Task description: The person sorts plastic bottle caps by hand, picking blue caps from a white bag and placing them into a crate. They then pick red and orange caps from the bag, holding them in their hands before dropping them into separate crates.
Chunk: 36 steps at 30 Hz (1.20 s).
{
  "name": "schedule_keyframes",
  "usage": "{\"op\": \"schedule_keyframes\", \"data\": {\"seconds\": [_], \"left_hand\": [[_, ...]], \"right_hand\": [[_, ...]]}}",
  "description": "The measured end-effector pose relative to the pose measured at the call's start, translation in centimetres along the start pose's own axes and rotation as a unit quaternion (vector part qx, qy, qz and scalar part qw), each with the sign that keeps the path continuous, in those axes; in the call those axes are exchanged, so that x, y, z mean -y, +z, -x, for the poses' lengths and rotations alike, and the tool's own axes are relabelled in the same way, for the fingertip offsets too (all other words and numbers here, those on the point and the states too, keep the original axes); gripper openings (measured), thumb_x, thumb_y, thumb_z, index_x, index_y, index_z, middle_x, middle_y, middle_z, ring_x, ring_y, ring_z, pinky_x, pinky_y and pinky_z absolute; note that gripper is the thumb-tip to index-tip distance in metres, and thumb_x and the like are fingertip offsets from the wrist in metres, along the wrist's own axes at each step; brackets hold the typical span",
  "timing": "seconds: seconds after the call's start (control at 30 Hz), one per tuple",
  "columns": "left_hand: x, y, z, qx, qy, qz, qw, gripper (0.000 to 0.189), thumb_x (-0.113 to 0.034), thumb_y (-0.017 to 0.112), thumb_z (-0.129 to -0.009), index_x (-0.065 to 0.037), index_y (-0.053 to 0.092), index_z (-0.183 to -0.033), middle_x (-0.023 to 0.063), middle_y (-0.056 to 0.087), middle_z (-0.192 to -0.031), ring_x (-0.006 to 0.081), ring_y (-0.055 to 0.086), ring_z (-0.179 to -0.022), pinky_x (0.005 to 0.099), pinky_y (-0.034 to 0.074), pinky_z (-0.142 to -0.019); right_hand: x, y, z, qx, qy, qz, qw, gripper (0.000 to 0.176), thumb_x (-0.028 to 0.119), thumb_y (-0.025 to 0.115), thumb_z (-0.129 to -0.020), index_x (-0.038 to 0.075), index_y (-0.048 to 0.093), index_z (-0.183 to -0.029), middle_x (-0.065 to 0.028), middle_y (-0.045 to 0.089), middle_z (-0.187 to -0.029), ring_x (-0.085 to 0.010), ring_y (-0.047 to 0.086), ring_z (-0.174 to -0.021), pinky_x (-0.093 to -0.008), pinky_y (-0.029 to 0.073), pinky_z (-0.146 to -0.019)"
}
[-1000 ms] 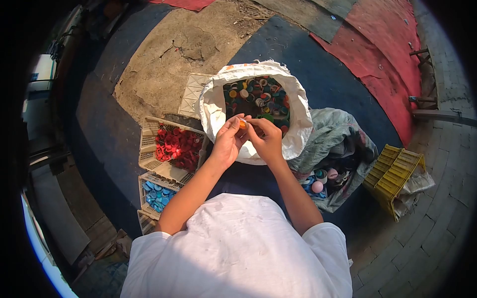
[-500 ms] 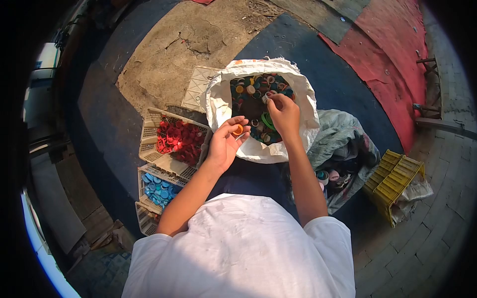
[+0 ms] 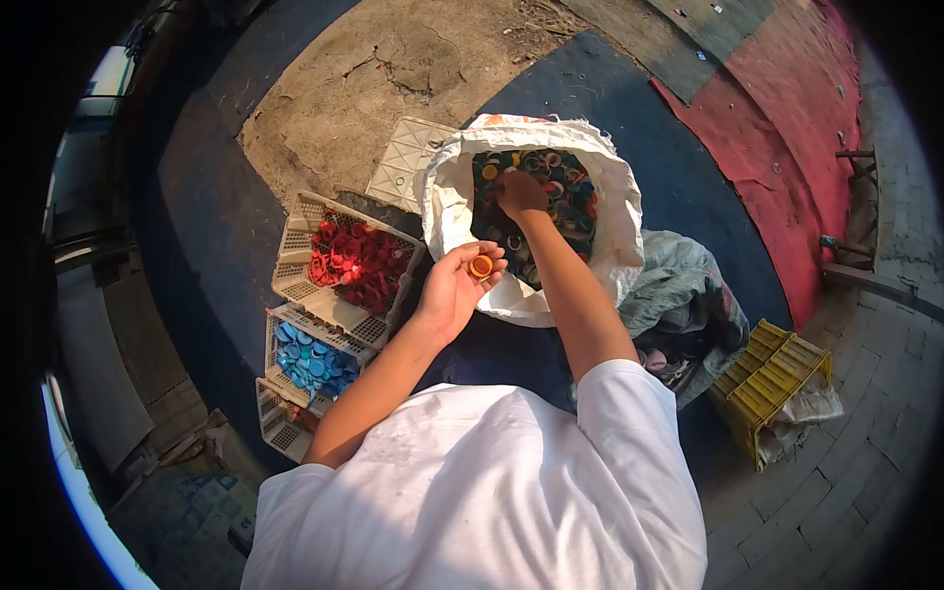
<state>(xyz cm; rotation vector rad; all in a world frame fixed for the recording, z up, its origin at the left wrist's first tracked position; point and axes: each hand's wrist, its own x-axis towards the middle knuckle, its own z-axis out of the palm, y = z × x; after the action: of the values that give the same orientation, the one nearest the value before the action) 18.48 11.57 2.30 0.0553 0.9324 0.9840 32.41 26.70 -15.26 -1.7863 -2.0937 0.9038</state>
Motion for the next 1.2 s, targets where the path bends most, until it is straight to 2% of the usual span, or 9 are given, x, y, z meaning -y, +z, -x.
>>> {"op": "schedule_keyframes", "data": {"seconds": [0.27,0.47,0.67,0.87,0.9,1.0,1.03,1.13,1.2], "left_hand": [[0.0,-0.3,-0.2,-0.004,-0.007,-0.004,1.0,0.028,-0.02,0.051,-0.1,0.002,0.062,-0.115,0.0114,0.067,-0.11,0.0203,0.065,-0.103,0.0329,0.051,-0.094],[-0.1,-0.3,-0.1,-0.004,-0.014,-0.003,1.0,0.028,-0.02,0.051,-0.101,0.002,0.062,-0.115,0.0113,0.067,-0.11,0.0204,0.065,-0.102,0.0326,0.051,-0.094],[0.2,-0.3,-0.6,-0.003,-0.008,-0.008,1.0,0.026,-0.019,0.052,-0.1,0.001,0.063,-0.112,0.0114,0.067,-0.11,0.0212,0.065,-0.103,0.033,0.051,-0.094],[0.4,0.2,-1.3,-0.006,-0.002,-0.019,1.0,0.027,-0.02,0.053,-0.1,0.001,0.063,-0.113,0.0114,0.067,-0.111,0.0216,0.065,-0.104,0.0342,0.051,-0.097],[0.3,0.4,-1.3,-0.013,-0.002,-0.019,1.0,0.027,-0.02,0.052,-0.1,0.001,0.063,-0.114,0.0112,0.066,-0.112,0.0217,0.064,-0.105,0.0346,0.051,-0.098],[0.3,0.5,-1.7,-0.015,-0.005,-0.016,1.0,0.032,-0.023,0.049,-0.102,0.001,0.061,-0.118,0.0104,0.065,-0.114,0.0216,0.062,-0.109,0.0356,0.05,-0.101],[0.3,0.5,-1.8,-0.013,-0.007,-0.015,1.0,0.034,-0.024,0.047,-0.102,0.001,0.06,-0.12,0.01,0.064,-0.115,0.0215,0.062,-0.11,0.036,0.05,-0.102],[-0.1,1.2,-1.6,-0.011,-0.013,-0.022,1.0,0.038,-0.027,0.042,-0.104,0.001,0.058,-0.124,0.0089,0.063,-0.116,0.0207,0.06,-0.112,0.0369,0.048,-0.105],[-0.1,1.9,-1.3,-0.006,-0.008,-0.02,1.0,0.042,-0.032,0.037,-0.107,0.0,0.058,-0.126,0.0089,0.063,-0.116,0.0199,0.06,-0.11,0.0366,0.047,-0.105]], "right_hand": [[0.8,2.5,-1.3,-0.01,0.034,0.122,0.992,0.018,0.024,0.067,-0.083,0.015,0.078,-0.094,-0.0128,0.074,-0.101,-0.0346,0.072,-0.093,-0.0456,0.057,-0.081],[0.9,1.8,-1.0,0.002,0.029,0.129,0.991,0.02,0.028,0.068,-0.083,0.014,0.077,-0.093,-0.0121,0.074,-0.1,-0.0336,0.072,-0.093,-0.0459,0.057,-0.08],[2.2,-3.8,2.1,-0.065,0.061,0.055,0.995,0.024,0.031,0.073,-0.083,0.011,0.074,-0.095,-0.0119,0.074,-0.092,-0.0335,0.072,-0.087,-0.0434,0.056,-0.075],[2.3,-9.0,7.2,-0.081,0.11,-0.099,0.986,0.026,0.032,0.075,-0.08,0.008,0.074,-0.09,-0.0119,0.074,-0.083,-0.0328,0.072,-0.081,-0.0431,0.055,-0.072],[1.4,-8.6,7.7,-0.115,0.077,-0.158,0.978,0.028,0.029,0.077,-0.08,0.003,0.072,-0.088,-0.0099,0.073,-0.077,-0.0227,0.072,-0.073,-0.0366,0.054,-0.068],[3.9,-11.0,10.8,-0.094,0.086,-0.298,0.946,0.027,0.023,0.079,-0.081,-0.001,0.069,-0.086,-0.0053,0.07,-0.073,-0.0099,0.067,-0.07,-0.0281,0.051,-0.065],[5.2,-11.7,11.9,-0.079,0.081,-0.355,0.928,0.021,0.015,0.078,-0.084,-0.002,0.067,-0.085,-0.001,0.067,-0.071,-0.0033,0.061,-0.07,-0.0224,0.048,-0.063],[9.1,-13.1,14.6,-0.05,0.051,-0.39,0.918,0.015,0.011,0.075,-0.087,-0.003,0.069,-0.092,-0.0039,0.071,-0.077,-0.0074,0.064,-0.067,-0.0238,0.051,-0.063],[10.5,-13.8,15.8,-0.029,0.028,-0.325,0.945,0.018,0.01,0.075,-0.084,-0.002,0.073,-0.097,-0.0099,0.071,-0.08,-0.0135,0.067,-0.066,-0.0267,0.053,-0.064]]}}
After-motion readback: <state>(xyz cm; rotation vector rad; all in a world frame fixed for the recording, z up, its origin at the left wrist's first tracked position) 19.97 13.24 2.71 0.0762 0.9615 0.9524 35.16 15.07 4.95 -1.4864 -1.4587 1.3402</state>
